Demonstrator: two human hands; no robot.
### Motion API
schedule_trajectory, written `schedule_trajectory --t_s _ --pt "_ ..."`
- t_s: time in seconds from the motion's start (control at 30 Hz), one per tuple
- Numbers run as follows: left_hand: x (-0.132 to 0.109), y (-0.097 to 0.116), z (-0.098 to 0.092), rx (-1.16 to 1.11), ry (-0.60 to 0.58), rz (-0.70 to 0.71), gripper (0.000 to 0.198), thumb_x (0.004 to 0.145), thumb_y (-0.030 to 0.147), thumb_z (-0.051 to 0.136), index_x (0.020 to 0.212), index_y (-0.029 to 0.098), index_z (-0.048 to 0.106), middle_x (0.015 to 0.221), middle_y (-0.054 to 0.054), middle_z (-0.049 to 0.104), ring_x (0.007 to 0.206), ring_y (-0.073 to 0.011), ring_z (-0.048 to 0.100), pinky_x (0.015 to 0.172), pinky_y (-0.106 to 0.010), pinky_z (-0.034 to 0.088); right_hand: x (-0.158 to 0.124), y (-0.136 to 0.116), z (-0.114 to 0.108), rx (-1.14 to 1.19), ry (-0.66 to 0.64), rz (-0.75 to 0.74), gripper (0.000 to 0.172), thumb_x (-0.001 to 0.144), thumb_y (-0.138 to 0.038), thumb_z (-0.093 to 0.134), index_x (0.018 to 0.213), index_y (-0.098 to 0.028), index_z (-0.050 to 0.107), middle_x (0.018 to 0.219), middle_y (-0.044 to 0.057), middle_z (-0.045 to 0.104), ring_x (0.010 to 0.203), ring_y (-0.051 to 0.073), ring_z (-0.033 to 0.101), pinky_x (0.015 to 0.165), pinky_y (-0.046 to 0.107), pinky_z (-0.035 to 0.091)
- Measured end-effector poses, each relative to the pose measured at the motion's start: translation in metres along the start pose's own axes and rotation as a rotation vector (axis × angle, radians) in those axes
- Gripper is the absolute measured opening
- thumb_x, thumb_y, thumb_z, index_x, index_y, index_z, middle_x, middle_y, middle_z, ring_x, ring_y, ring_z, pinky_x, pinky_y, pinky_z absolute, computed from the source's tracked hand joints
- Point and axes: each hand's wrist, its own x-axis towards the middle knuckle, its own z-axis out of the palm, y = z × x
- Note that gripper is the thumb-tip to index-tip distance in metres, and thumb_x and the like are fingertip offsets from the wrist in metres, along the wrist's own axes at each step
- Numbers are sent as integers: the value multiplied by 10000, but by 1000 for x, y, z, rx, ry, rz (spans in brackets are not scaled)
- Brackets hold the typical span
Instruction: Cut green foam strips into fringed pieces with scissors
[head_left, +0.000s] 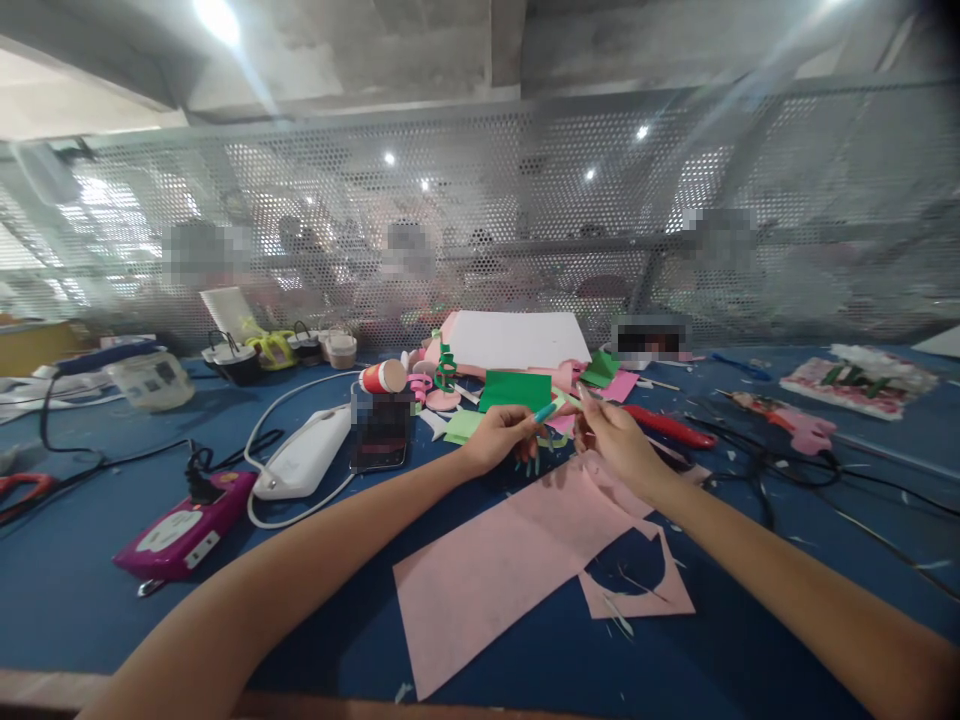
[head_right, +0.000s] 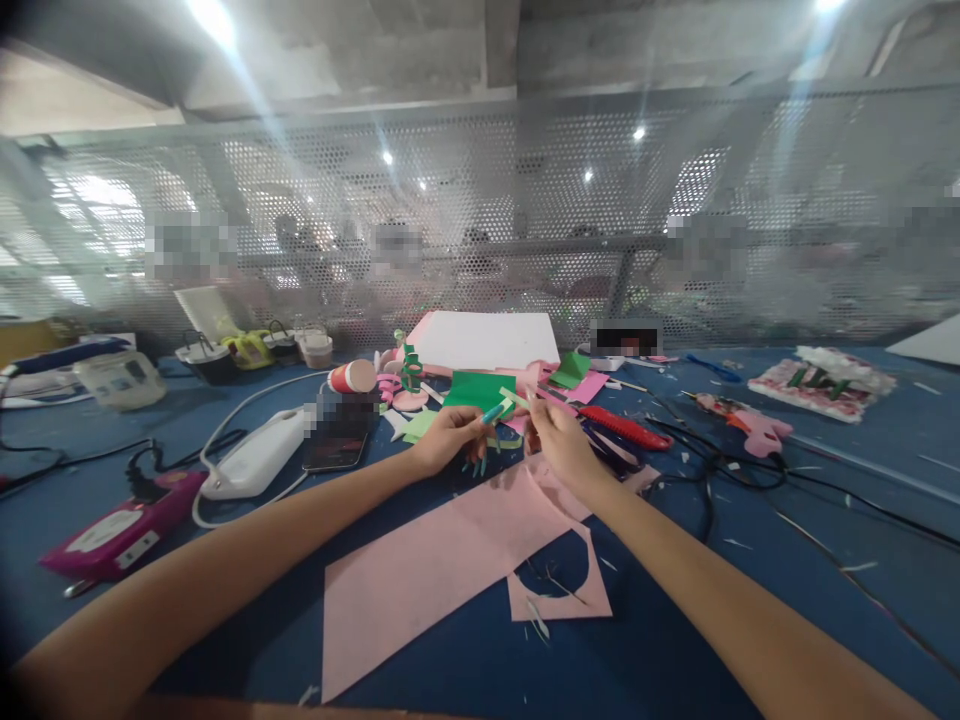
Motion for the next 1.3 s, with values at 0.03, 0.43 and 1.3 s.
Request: schedule_trajectory --t_s 0.03,0.43,1.3 --pt "0 0 0 2 0 -1 416 711 539 585 703 123 568 475 19 567 364 -59 478 376 -173 351 0 -1 -1 13 -2 12 454 791 -620 444 673 -192 537 473 -23 476 410 103 454 408 234 368" --pt "1 -2 -1 25 -22 -39 436 677 556 606 659 122 571 521 1 601 391 -65 492 389 -181 352 -10 -5 3 -16 -152 6 420 848 -567 388 672 -198 484 512 -29 475 398 86 420 375 213 308" --pt "-6 2 3 86 -91 90 398 766 544 511 790 148 487 561 52 465 386 -52 445 379 -178 320 -13 -13 8 30 -227 145 485 757 -619 489 607 -170 595 454 13 536 335 95 440 322 223 295"
